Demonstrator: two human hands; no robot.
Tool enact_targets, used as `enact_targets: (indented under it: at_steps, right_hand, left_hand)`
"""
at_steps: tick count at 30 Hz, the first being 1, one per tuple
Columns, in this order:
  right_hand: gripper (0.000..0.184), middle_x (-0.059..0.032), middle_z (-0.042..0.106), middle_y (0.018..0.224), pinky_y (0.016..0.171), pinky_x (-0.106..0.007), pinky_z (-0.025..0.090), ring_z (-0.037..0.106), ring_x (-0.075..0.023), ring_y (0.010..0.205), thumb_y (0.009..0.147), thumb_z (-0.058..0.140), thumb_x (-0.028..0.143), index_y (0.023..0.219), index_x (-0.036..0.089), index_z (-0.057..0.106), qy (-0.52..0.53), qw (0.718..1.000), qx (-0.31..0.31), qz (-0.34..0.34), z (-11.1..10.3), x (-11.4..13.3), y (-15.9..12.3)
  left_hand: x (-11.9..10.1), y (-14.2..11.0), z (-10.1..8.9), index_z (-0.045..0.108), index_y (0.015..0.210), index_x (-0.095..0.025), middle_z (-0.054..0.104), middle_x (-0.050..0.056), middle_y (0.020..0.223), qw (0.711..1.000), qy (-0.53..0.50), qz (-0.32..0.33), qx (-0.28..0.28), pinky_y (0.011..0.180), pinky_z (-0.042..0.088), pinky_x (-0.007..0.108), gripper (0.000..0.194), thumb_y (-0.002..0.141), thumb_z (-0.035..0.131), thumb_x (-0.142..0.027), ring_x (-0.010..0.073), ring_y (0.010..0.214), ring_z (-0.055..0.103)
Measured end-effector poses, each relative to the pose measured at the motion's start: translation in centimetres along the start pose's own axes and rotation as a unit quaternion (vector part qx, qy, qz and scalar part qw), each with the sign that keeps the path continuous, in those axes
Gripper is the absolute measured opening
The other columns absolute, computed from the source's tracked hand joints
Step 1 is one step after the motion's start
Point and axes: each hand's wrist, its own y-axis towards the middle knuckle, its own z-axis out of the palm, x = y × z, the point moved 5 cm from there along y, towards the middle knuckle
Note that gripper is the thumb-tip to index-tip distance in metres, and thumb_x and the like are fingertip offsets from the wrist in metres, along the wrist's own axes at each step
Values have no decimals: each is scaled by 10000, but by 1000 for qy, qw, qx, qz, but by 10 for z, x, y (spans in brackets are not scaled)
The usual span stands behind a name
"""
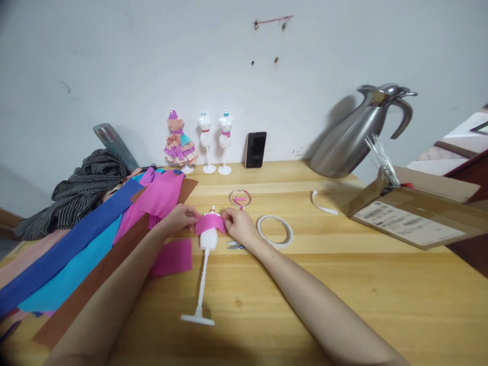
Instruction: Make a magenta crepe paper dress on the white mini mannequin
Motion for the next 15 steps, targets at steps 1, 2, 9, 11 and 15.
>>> enact_targets:
  at_steps: [1,2,9,11,15]
  right_hand:
    - [127,11,639,575,558,-263,386,544,-152,533,681,557,125,670,207,654,-12,1000,2,0,1,1,0]
    - [114,12,631,568,553,-262,381,542,-151,530,695,561,137,664,206,647,-22,1000,3,0,2,2,0]
    - [34,5,648,644,580,-258,398,574,-154,591,718,614,175,731,194,638,-67,998,4,8,5,0,2]
    - [98,3,652,661,594,-261,405,576,-156,604,716,603,146,783,194,655,-79,997,3,6,6,-1,2]
    - [309,-14,690,746,640,-270,440,610,-169,666,716,598,120,1004,200,678,-89,996,8,2,8,-1,0]
  left_hand:
    - [0,0,1,711,705,-99,575,-22,374,1000,4,-3,-3,406,388,162,110,687,616,-47,87,349,522]
    - [0,0,3,708,716,-100,577,-23,375,1000,6,-6,-8,405,388,161,117,691,610,-42,86,345,520]
    - [5,3,5,658,809,-88,560,-44,370,998,5,-32,-51,409,405,165,145,722,567,-17,96,347,536]
    - [5,3,6,647,830,-90,584,-41,402,998,0,-35,-45,431,429,170,149,717,586,-16,105,384,576]
    - [3,2,8,642,800,-102,634,-28,483,999,-9,-32,-27,471,462,173,120,698,660,-43,108,459,626]
